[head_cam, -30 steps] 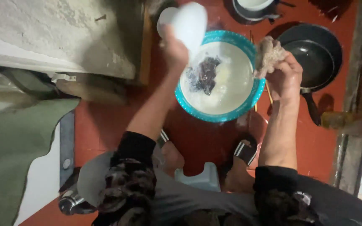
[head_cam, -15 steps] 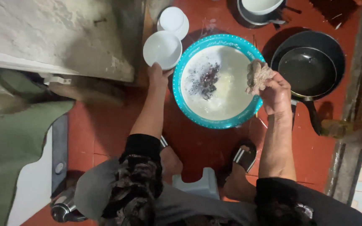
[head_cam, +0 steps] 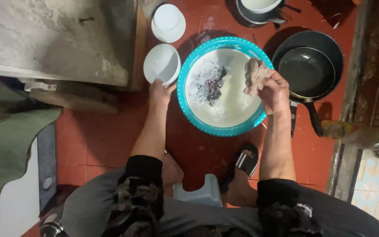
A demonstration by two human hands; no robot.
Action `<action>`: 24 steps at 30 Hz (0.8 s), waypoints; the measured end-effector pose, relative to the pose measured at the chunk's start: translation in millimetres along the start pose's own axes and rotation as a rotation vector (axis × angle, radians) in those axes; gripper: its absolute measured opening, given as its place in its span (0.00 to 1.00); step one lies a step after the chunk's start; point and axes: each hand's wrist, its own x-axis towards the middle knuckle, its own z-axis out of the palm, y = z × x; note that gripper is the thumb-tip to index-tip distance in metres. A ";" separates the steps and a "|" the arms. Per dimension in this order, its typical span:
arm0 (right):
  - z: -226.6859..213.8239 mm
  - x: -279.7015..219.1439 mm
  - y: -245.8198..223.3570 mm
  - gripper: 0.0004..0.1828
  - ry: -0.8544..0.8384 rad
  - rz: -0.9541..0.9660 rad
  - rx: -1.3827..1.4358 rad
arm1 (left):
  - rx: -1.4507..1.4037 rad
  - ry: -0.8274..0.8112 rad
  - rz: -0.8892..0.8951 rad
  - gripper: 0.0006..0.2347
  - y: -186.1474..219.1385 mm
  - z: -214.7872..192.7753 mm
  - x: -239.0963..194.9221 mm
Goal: Washing and rinsing small bowls in a basin of soapy water on the floor
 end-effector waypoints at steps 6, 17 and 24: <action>-2.2 -2.1 2.6 0.14 -0.004 0.003 -0.028 | -0.046 0.150 -0.067 0.21 -4.3 -8.4 -4.4; -41.9 28.9 25.5 0.13 0.082 0.018 0.001 | 0.149 0.206 -0.028 0.21 -23.1 -32.2 41.3; -37.2 25.2 -5.2 0.15 0.115 -0.032 0.110 | 1.147 0.525 0.644 0.26 -8.7 31.5 -35.2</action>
